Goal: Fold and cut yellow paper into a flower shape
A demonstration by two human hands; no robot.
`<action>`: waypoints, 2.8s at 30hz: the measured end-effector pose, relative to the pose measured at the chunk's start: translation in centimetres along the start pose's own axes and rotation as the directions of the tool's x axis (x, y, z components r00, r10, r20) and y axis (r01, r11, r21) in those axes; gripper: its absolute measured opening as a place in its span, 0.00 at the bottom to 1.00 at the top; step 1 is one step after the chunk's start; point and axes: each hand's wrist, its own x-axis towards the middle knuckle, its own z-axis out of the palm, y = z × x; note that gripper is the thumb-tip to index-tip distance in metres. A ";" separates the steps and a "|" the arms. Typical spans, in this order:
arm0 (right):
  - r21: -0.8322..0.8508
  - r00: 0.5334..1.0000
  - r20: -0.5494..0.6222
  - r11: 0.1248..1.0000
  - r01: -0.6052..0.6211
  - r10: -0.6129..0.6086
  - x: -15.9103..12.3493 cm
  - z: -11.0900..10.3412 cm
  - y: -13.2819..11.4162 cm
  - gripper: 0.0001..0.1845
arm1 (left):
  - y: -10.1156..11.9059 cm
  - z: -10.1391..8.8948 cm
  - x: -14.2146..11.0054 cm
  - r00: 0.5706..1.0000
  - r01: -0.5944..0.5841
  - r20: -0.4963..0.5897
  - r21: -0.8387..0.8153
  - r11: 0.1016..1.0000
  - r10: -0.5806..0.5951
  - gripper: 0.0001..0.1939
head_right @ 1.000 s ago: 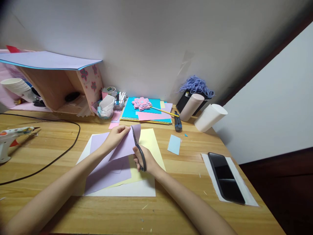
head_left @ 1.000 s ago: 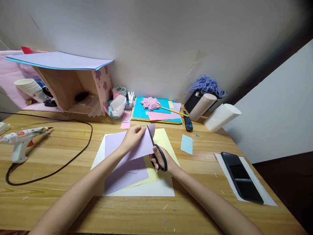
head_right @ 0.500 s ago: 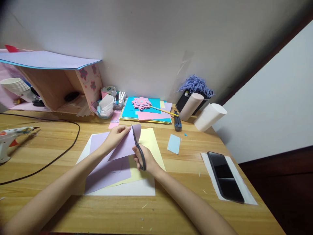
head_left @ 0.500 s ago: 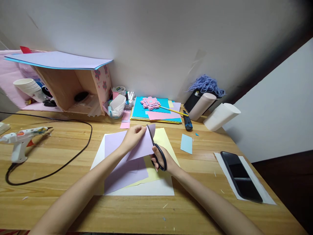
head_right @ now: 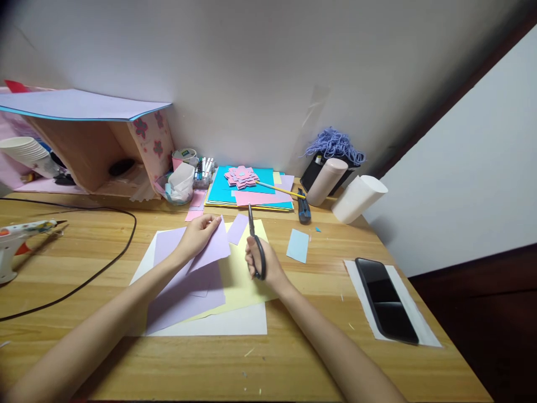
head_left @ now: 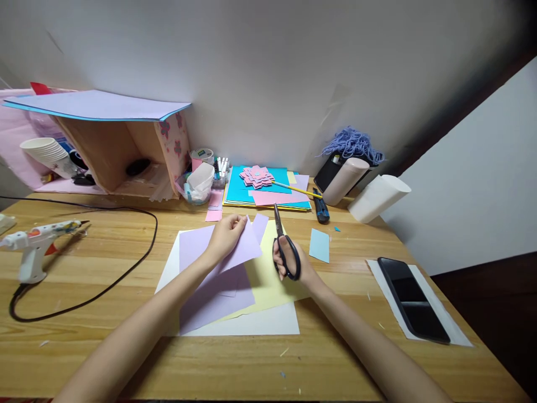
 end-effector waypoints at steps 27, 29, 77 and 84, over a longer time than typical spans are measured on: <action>0.004 0.997 -0.076 1.000 0.008 -0.007 -0.9 -0.2 0.6 0.21 | -0.6 2.8 -2.1 0.986 0.167 0.021 -0.134 0.977 -0.166 0.18; 0.023 0.994 -0.106 0.999 0.031 -0.028 -1.1 -0.1 0.3 0.22 | -0.2 3.0 -2.3 0.985 0.172 0.044 -0.193 0.966 -0.167 0.18; 0.296 0.998 0.054 0.955 0.016 -0.033 -2.4 1.1 0.1 0.27 | 3.2 2.0 -2.9 0.970 0.241 0.054 -0.376 0.895 -0.238 0.20; 0.376 0.957 0.290 0.919 -0.116 0.002 -2.0 2.5 1.6 0.36 | 2.9 2.2 -2.9 0.975 0.179 -0.063 -0.354 0.918 -0.214 0.20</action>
